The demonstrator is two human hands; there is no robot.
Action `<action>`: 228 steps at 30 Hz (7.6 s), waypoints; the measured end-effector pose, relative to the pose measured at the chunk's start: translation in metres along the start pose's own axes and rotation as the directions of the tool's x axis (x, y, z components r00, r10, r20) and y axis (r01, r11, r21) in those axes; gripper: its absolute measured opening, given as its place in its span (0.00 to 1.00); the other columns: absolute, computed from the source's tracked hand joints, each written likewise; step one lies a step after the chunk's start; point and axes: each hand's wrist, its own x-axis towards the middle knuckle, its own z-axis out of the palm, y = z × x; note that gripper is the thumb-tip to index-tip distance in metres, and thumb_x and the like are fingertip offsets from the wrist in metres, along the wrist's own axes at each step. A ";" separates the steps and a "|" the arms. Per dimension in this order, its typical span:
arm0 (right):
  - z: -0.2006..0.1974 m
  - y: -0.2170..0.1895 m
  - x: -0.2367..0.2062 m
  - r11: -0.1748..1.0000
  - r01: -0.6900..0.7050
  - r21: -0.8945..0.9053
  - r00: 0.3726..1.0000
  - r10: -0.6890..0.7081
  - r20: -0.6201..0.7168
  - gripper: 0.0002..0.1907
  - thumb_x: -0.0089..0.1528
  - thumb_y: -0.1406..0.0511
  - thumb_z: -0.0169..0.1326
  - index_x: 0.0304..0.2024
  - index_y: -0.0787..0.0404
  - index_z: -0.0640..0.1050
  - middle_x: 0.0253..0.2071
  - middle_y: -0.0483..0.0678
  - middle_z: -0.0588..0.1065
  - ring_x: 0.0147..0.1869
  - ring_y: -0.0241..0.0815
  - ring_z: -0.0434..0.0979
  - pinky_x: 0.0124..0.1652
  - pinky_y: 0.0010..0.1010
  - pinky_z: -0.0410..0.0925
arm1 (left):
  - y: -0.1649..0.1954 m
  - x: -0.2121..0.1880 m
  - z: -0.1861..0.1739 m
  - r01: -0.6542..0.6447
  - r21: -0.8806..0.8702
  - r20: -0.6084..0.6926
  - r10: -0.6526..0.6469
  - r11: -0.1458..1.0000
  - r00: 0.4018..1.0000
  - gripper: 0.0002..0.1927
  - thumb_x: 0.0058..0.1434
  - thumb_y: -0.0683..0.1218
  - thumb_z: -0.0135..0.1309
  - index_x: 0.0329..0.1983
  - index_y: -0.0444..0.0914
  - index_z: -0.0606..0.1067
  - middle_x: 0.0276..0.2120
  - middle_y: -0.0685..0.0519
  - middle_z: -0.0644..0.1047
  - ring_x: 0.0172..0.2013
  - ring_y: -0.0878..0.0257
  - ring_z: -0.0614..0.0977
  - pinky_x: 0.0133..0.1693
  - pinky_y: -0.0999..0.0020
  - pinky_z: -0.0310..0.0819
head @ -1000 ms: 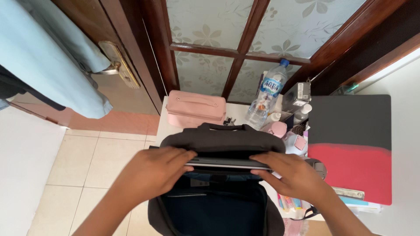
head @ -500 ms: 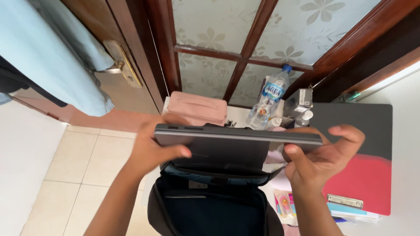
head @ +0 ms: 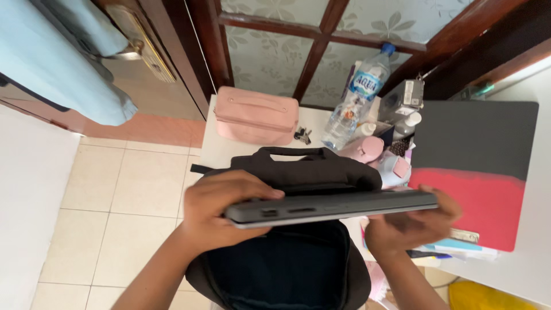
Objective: The person packs a backpack on a bedroom desk, placing notebooks, folders, a wallet, and a laptop into its compartments, then removes the folders and laptop and sets them back on the desk before zipping the backpack and placing it on a chair.
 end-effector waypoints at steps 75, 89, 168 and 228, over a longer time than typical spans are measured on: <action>0.023 -0.046 0.089 0.562 -0.392 0.728 0.906 0.099 0.411 0.23 0.66 0.56 0.69 0.45 0.68 0.74 0.39 0.46 0.78 0.43 0.31 0.74 0.47 0.22 0.67 | 0.112 -0.016 -0.062 -0.418 -0.225 -0.771 0.101 0.880 0.628 0.16 0.69 0.42 0.62 0.54 0.27 0.74 0.47 0.45 0.78 0.47 0.58 0.78 0.54 0.66 0.73; 0.007 -0.098 0.122 0.568 -0.362 0.739 0.931 0.266 0.252 0.25 0.66 0.59 0.72 0.53 0.72 0.79 0.48 0.47 0.79 0.53 0.36 0.76 0.61 0.25 0.67 | 0.042 0.001 -0.033 0.050 -0.416 -0.280 -0.180 0.908 0.943 0.26 0.64 0.49 0.61 0.61 0.35 0.69 0.52 0.53 0.77 0.53 0.66 0.79 0.55 0.67 0.76; 0.269 -0.597 -0.168 0.489 -0.802 0.344 -0.109 -0.685 0.720 0.28 0.63 0.50 0.55 0.59 0.60 0.77 0.51 0.47 0.81 0.54 0.36 0.78 0.52 0.29 0.70 | 0.156 -0.483 -0.200 0.174 -0.252 -0.878 -0.150 0.952 -0.454 0.23 0.62 0.50 0.59 0.54 0.29 0.74 0.39 0.43 0.81 0.33 0.60 0.83 0.31 0.67 0.79; -0.148 -1.317 -0.771 0.155 -0.774 0.614 -0.519 -0.712 -0.474 0.43 0.46 0.39 0.66 0.49 0.65 0.79 0.41 0.55 0.83 0.43 0.49 0.85 0.45 0.38 0.75 | 0.429 -1.147 -0.228 0.484 0.020 0.318 0.453 0.875 -0.833 0.31 0.57 0.58 0.62 0.56 0.33 0.76 0.43 0.48 0.83 0.39 0.62 0.83 0.40 0.68 0.78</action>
